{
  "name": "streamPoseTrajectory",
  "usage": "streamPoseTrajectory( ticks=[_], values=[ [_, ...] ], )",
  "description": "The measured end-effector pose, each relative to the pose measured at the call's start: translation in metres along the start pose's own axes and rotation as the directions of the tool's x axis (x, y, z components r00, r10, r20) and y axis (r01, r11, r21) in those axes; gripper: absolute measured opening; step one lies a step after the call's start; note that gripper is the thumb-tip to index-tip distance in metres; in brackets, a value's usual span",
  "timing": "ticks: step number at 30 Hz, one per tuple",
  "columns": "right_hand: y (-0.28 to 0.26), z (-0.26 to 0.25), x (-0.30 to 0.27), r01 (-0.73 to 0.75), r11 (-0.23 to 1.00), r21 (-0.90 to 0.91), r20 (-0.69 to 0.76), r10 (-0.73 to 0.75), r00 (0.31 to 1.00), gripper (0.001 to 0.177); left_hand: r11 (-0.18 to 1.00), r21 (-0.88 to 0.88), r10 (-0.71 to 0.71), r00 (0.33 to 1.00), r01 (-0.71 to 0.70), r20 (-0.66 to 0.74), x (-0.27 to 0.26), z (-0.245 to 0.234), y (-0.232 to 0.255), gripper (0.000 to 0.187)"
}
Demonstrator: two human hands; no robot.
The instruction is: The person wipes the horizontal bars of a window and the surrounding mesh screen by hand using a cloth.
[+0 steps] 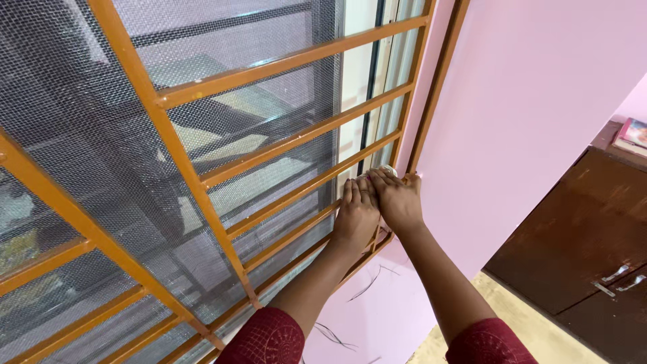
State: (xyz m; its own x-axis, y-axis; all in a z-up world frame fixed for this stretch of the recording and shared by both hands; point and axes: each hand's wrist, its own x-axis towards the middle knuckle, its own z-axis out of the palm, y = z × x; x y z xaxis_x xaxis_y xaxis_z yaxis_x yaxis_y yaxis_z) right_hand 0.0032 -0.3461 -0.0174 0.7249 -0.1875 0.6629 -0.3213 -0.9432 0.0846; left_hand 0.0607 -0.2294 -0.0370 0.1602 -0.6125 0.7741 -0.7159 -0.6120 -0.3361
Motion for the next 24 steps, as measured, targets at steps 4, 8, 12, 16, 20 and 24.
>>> streamPoseTrajectory(
  ticks=[4, 8, 12, 16, 20, 24],
  values=[
    [-0.003, 0.005, -0.001, -0.064, 0.996, 0.056, 0.016, 0.063, 0.998, 0.037, 0.999, -0.033, 0.015, 0.997, -0.012, 0.071, -0.002, 0.008, 0.0, 0.047],
    [-0.006, 0.005, -0.003, -0.15, 0.977, 0.149, 0.078, 0.139, 0.987, 0.035, 0.972, -0.222, -0.046, 0.987, 0.08, 0.153, 0.0, 0.018, -0.003, 0.045],
    [-0.005, -0.003, -0.01, -0.063, 0.976, 0.206, 0.054, 0.053, 0.997, 0.041, 0.946, -0.299, -0.082, 0.985, 0.125, 0.154, -0.007, 0.005, -0.005, 0.042],
    [-0.024, -0.022, -0.034, -0.031, 0.977, 0.211, 0.024, 0.026, 0.999, 0.035, 0.961, -0.263, -0.035, 0.984, 0.081, 0.175, -0.021, -0.031, -0.011, 0.04],
    [-0.056, -0.047, -0.068, -0.002, 0.973, 0.232, -0.034, 0.01, 0.999, 0.04, 0.951, -0.307, 0.037, 0.98, 0.025, 0.196, -0.048, -0.068, -0.021, 0.035],
    [-0.089, -0.065, -0.093, -0.034, 0.933, 0.359, -0.047, 0.055, 0.997, 0.041, 0.943, -0.331, 0.02, 0.99, 0.028, 0.141, -0.072, -0.105, -0.036, 0.035]
  ],
)
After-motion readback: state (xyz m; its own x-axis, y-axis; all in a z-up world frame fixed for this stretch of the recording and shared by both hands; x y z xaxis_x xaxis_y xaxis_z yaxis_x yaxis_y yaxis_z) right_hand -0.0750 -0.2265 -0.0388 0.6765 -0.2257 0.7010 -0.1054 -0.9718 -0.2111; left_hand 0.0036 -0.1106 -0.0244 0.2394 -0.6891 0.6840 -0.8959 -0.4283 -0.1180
